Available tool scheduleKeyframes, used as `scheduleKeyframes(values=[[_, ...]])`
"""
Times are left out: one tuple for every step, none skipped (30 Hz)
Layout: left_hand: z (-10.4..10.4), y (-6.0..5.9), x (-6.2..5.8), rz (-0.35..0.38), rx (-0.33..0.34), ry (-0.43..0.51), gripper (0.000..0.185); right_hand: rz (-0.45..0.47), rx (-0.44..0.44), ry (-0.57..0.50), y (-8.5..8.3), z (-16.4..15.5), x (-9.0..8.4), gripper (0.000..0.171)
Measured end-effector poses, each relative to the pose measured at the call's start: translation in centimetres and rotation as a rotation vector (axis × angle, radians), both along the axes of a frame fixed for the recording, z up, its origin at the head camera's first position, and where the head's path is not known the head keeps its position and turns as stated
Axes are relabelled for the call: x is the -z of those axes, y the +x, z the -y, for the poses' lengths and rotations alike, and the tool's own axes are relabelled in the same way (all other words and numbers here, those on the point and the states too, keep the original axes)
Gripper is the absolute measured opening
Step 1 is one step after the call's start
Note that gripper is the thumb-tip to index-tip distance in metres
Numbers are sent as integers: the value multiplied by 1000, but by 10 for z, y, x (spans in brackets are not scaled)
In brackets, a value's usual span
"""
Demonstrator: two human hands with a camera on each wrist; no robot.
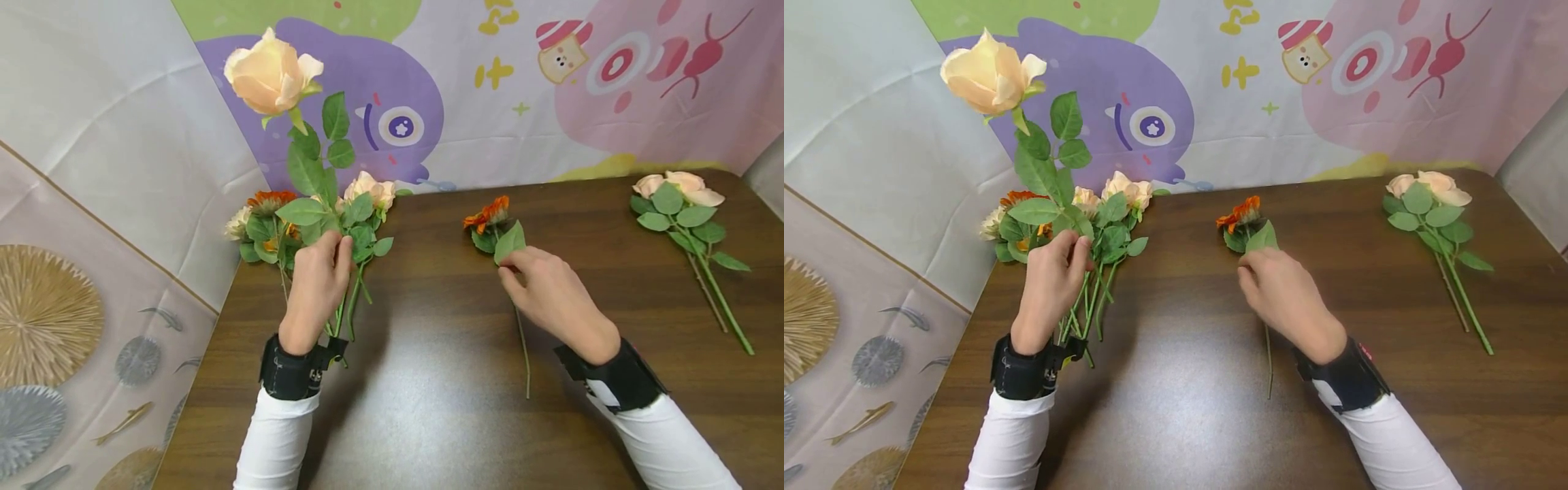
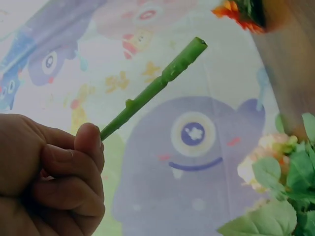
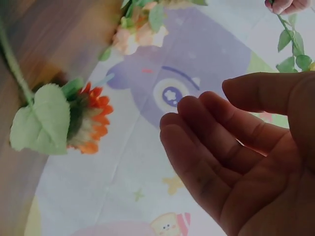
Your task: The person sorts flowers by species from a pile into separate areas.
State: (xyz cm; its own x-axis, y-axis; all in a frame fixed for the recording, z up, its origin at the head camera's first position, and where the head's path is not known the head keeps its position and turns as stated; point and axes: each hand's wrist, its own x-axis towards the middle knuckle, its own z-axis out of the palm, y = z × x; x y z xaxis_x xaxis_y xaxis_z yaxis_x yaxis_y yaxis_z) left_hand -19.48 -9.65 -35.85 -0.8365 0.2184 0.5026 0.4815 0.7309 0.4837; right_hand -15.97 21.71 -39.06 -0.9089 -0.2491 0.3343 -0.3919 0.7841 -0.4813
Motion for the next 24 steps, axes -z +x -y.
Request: scheduleKeyframes(values=[[-2,1,-1,-13,12,12,30,16,-12,-17,1,1,-1,13],[-3,3,-2,-25,25,25,28,33,-28,-33,1,2,-2,13],[-5,4,-3,-36,41,38,27,52,-49,-50,2,2,-3,13],[-7,6,-3,-47,58,50,25,67,-76,-66,3,3,-4,14],[-9,7,-4,-58,76,62,24,80,-105,-82,3,4,-4,14],[-12,9,-5,-67,96,77,23,94,-136,-99,4,4,-5,15],[-14,11,-5,-73,115,90,22,107,-166,-115,5,5,-6,16],[-17,13,-6,-80,130,102,21,118,-197,-134,5,5,-7,17],[-20,14,-7,-87,145,114,21,125,-228,-157,6,6,-7,19],[-23,16,-7,-94,160,126,20,135,-253,-181,7,6,-8,20],[-27,18,-7,-97,178,138,19,143,-274,-206,8,7,-9,23],[-30,20,-7,-97,194,150,19,149,-293,-233,9,8,-9,26],[-33,22,-7,-93,210,159,18,160,-308,-260,10,10,-10,30],[-36,24,-7,-88,228,169,18,168,-324,-289,11,11,-10,34],[-39,26,-6,-79,246,177,17,178,-340,-317,12,13,-10,39],[-43,27,-5,-69,266,185,17,189,-356,-342,13,16,-11,43],[-46,29,-4,-57,286,192,17,195,-371,-365,14,18,-11,48],[-50,31,-2,-49,300,197,16,201,-384,-385,15,21,-11,51],[-53,32,-1,-43,314,202,16,208,-393,-403,16,23,-10,55],[-56,33,1,-42,325,206,15,209,-404,-419,17,26,-9,57],[-59,34,2,-41,337,209,15,213,-412,-433,18,29,-9,59],[-62,35,4,-40,348,213,15,213,-417,-444,19,31,-8,61],[-64,36,6,-37,359,214,15,212,-419,-455,19,33,-7,62],[-66,37,7,-35,370,214,15,211,-425,-466,20,34,-6,63]])
